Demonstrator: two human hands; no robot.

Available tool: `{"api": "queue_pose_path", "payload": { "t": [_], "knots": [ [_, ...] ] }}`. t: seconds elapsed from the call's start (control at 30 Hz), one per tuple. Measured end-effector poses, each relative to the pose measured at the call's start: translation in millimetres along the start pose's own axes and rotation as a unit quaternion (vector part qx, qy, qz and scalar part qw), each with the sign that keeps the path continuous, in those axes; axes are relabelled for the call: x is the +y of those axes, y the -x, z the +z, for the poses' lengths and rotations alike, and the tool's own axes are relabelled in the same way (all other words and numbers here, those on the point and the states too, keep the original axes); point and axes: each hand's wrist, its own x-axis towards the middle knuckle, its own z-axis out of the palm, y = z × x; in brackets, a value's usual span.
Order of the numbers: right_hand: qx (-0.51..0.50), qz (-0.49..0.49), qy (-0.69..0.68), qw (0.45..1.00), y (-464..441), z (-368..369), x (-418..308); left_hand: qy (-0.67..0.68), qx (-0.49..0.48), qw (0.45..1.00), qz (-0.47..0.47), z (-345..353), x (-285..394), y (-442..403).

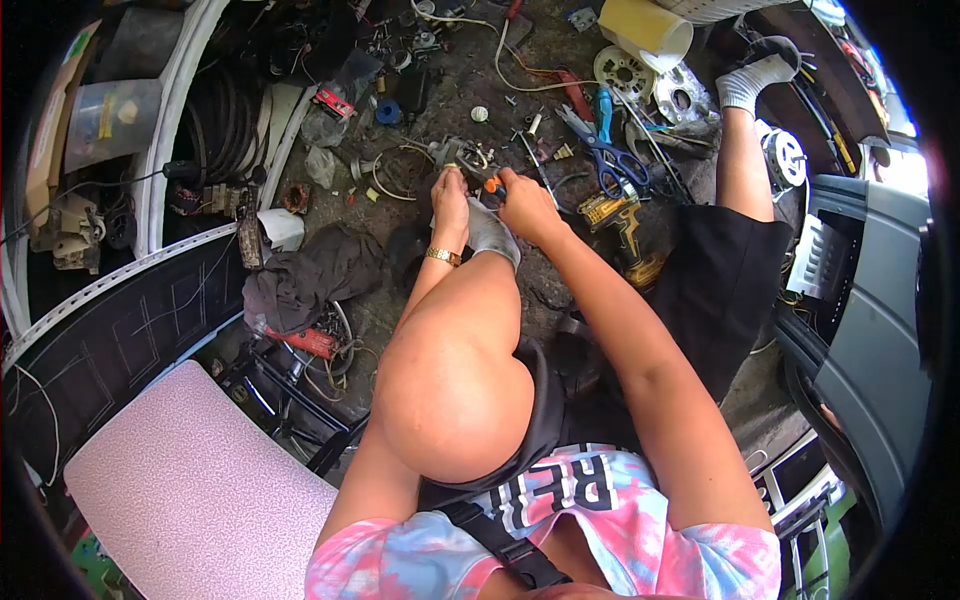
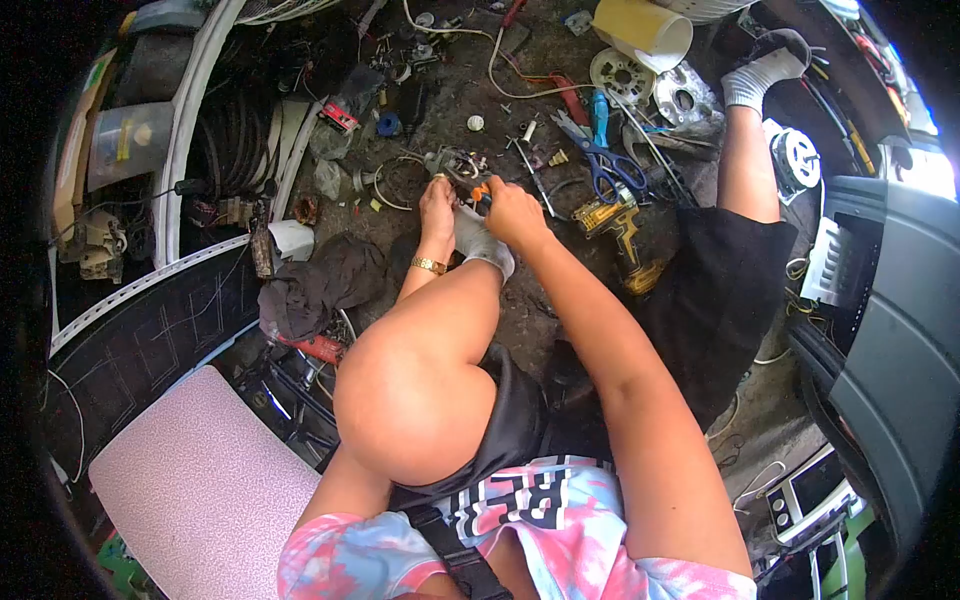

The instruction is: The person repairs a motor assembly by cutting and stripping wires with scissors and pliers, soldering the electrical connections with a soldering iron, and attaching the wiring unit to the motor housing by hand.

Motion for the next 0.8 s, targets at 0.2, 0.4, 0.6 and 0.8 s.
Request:
{"api": "queue_pose_path", "payload": {
  "t": [0.2,0.4,0.6,0.8],
  "knots": [
    [-0.022,0.041,-0.002,0.999,-8,2,-13,-0.011,0.045,0.999,0.001,0,-3,1],
    [-0.039,0.052,0.017,0.998,-21,9,-6,-0.090,0.050,0.994,0.026,-3,-14,-1],
    [-0.097,0.030,-0.003,0.995,-10,-1,0,-0.098,0.020,0.994,0.042,-11,-12,7],
    [-0.010,-0.027,0.088,0.996,75,8,75,-0.129,0.014,0.990,0.046,-35,-28,-2]
  ]
}}
